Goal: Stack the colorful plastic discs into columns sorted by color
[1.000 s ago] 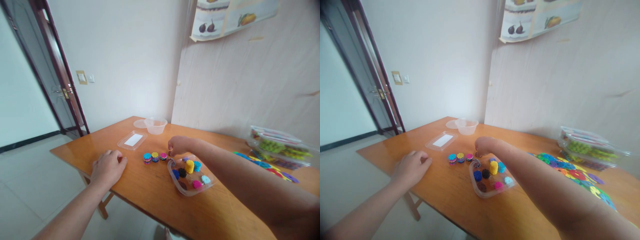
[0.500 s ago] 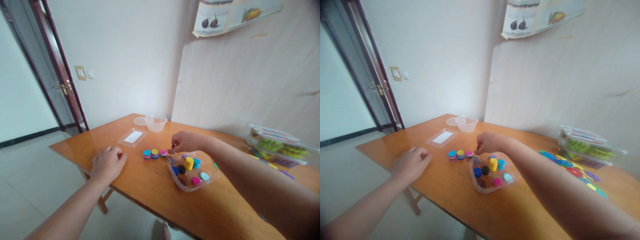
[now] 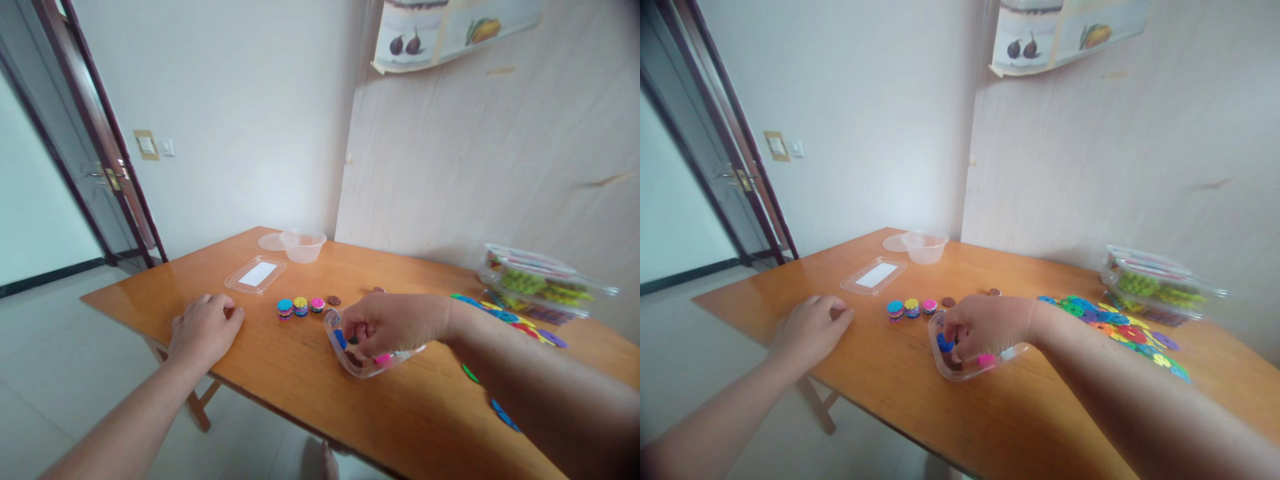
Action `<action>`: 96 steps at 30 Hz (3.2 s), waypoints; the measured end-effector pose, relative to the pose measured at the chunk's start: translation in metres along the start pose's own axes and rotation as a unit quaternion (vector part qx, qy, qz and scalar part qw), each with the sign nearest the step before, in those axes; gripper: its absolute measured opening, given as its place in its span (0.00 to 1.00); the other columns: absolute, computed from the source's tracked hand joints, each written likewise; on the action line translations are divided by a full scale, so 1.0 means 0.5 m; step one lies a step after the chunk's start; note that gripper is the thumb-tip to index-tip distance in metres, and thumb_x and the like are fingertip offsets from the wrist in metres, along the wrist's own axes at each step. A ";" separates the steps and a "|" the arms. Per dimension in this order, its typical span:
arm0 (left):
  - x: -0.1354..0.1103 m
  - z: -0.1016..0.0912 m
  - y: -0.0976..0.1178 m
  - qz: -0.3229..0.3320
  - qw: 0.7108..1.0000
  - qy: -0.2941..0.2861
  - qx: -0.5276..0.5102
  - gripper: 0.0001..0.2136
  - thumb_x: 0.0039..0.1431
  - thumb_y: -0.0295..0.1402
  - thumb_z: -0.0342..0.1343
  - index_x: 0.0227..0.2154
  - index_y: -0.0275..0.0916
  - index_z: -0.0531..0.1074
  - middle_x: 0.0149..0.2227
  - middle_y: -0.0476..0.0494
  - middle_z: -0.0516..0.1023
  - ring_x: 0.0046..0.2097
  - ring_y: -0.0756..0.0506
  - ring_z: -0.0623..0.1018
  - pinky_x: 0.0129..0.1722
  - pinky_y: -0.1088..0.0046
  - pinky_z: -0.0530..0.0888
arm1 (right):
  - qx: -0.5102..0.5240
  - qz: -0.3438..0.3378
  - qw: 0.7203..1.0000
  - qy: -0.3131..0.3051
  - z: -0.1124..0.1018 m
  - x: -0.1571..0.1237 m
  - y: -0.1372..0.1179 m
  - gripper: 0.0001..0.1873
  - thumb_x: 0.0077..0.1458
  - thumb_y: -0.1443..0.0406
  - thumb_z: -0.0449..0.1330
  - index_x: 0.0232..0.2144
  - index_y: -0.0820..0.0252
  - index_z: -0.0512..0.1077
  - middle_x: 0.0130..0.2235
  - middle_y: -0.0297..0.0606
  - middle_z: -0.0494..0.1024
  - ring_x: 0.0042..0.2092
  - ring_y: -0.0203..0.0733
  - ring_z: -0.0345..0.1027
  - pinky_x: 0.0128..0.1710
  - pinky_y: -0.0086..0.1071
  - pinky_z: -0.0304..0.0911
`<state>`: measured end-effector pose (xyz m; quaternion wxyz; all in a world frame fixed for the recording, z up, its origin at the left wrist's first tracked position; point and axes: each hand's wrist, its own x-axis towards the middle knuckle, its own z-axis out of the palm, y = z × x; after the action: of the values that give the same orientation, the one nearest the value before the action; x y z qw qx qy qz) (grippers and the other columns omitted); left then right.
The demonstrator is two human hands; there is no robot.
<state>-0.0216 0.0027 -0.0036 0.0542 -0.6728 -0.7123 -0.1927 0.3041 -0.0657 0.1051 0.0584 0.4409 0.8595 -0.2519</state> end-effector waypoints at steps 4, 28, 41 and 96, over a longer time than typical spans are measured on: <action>-0.001 0.001 -0.001 0.006 1.000 0.006 0.005 0.18 0.58 0.47 0.44 0.38 0.44 0.75 0.45 0.40 0.76 0.49 0.36 0.74 0.44 0.57 0.69 | -0.001 0.032 0.996 0.085 -0.031 0.022 0.035 0.14 0.52 0.60 0.59 0.41 0.56 0.76 0.36 0.34 0.80 0.35 0.38 0.70 0.29 0.26 0.60; -0.004 0.001 0.001 -0.006 1.000 0.006 0.002 0.16 0.57 0.47 0.46 0.37 0.45 0.75 0.45 0.41 0.76 0.48 0.36 0.74 0.45 0.57 0.68 | -0.197 0.118 0.972 0.051 -0.059 0.215 0.093 0.16 0.48 0.55 0.63 0.37 0.58 0.79 0.38 0.40 0.82 0.38 0.44 0.73 0.31 0.31 0.60; -0.001 0.003 -0.002 -0.001 1.000 0.006 -0.009 0.17 0.57 0.47 0.45 0.37 0.45 0.75 0.45 0.41 0.76 0.48 0.35 0.74 0.46 0.55 0.69 | -0.045 0.044 0.998 0.027 -0.017 0.023 0.009 0.12 0.47 0.59 0.63 0.36 0.55 0.74 0.35 0.34 0.80 0.34 0.40 0.71 0.28 0.27 0.58; -0.002 -0.005 0.004 -0.002 1.000 -0.005 0.002 0.17 0.57 0.46 0.44 0.37 0.45 0.74 0.44 0.40 0.76 0.48 0.35 0.74 0.44 0.55 0.69 | -0.074 -0.005 0.997 0.036 -0.038 -0.022 -0.009 0.12 0.49 0.60 0.62 0.37 0.58 0.74 0.36 0.35 0.79 0.34 0.38 0.69 0.29 0.27 0.57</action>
<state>-0.0200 0.0009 -0.0010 0.0517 -0.6719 -0.7146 -0.1875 0.3095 -0.0665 0.1268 0.0586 0.4397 0.8797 -0.1717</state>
